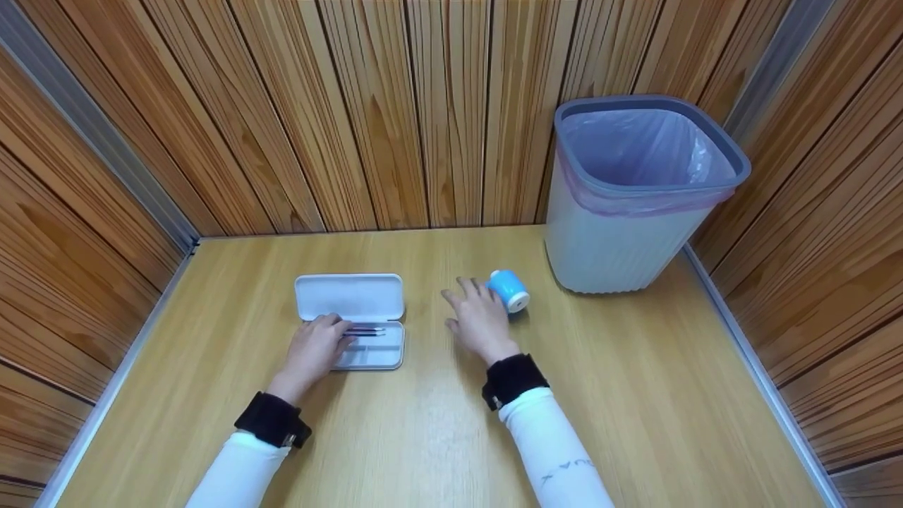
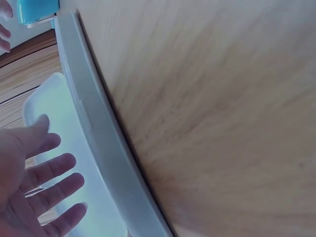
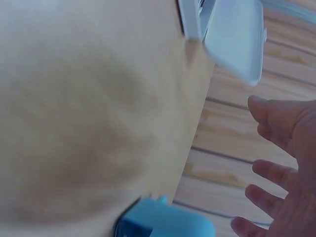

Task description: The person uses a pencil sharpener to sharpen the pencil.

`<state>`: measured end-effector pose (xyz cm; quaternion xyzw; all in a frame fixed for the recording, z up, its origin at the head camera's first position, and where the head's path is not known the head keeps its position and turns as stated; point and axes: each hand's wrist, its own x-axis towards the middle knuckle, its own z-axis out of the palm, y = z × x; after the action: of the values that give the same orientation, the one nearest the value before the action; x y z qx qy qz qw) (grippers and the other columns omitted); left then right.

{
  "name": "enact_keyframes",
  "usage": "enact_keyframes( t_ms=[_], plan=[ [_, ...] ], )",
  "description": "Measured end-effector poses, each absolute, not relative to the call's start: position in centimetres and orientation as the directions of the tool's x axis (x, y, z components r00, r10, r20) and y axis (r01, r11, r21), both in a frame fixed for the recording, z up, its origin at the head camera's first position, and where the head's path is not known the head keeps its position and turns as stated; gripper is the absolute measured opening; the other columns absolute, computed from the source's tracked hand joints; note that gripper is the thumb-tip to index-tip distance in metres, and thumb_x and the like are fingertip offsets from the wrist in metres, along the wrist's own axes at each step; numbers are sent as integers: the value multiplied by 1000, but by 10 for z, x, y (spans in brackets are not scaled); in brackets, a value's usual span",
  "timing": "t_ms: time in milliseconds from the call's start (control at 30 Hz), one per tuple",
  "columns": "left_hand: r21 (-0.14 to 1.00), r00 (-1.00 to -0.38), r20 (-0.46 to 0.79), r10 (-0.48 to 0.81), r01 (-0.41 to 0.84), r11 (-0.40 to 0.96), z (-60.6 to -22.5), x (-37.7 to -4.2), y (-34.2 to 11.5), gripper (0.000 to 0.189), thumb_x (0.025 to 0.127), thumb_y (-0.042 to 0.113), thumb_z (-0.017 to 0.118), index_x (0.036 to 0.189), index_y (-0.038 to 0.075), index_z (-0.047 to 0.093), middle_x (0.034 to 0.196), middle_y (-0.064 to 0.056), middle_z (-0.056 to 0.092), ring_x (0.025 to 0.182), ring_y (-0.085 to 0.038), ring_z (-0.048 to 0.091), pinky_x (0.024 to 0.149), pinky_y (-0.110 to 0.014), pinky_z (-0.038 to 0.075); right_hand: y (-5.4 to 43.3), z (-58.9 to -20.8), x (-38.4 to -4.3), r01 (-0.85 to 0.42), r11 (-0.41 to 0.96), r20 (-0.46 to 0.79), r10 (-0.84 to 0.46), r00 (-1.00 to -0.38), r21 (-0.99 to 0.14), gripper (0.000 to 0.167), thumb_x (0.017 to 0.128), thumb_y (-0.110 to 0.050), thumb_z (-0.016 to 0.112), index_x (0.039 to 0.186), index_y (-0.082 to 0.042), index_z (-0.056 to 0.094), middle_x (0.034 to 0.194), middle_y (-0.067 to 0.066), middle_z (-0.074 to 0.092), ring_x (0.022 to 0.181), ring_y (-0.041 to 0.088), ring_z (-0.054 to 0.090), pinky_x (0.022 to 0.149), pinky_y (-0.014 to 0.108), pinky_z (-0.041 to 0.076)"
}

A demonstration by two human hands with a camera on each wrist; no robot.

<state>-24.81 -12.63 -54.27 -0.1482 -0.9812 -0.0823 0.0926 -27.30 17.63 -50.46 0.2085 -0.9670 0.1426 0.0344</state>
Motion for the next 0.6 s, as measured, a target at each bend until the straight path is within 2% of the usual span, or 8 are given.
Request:
enact_keyframes(
  t_ms=[167, 267, 500, 600],
  plan=[
    [141, -946, 165, 279, 302, 943, -548, -259, -126, 20, 89, 19, 72, 105, 8, 73, 98, -11, 66, 92, -29, 61, 81, -50, 50, 197, -501, -286, -372, 901, 191, -333, -923, -225, 52, 90, -23, 71, 138, -11, 56, 149, 23, 37, 136, 45, 31, 108, 64, 23],
    [140, -952, 125, 279, 295, 945, -553, -262, -127, 17, 91, 14, 69, 107, 9, 73, 100, -10, 66, 94, -29, 61, 83, -48, 50, 207, -501, -292, -344, 917, 197, -306, -931, -200, 53, 89, -22, 72, 138, -11, 55, 149, 24, 35, 137, 46, 29, 108, 65, 21],
    [102, -951, 121, 286, 299, 949, -559, -264, -130, 11, 93, 10, 65, 101, 9, 72, 98, -12, 64, 92, -30, 60, 78, -48, 51, 223, -502, -299, -277, 945, 149, -253, -956, -175, 57, 90, -25, 70, 143, -14, 52, 152, 20, 30, 138, 50, 23, 106, 69, 21],
    [102, -952, 115, 282, 294, 950, -559, -265, -129, 13, 93, 7, 64, 103, 9, 72, 101, -12, 64, 94, -30, 60, 79, -48, 51, 226, -502, -299, -251, 952, 104, -236, -966, -174, 57, 91, -24, 69, 144, -15, 50, 153, 21, 28, 137, 53, 24, 104, 70, 23]
  ],
)
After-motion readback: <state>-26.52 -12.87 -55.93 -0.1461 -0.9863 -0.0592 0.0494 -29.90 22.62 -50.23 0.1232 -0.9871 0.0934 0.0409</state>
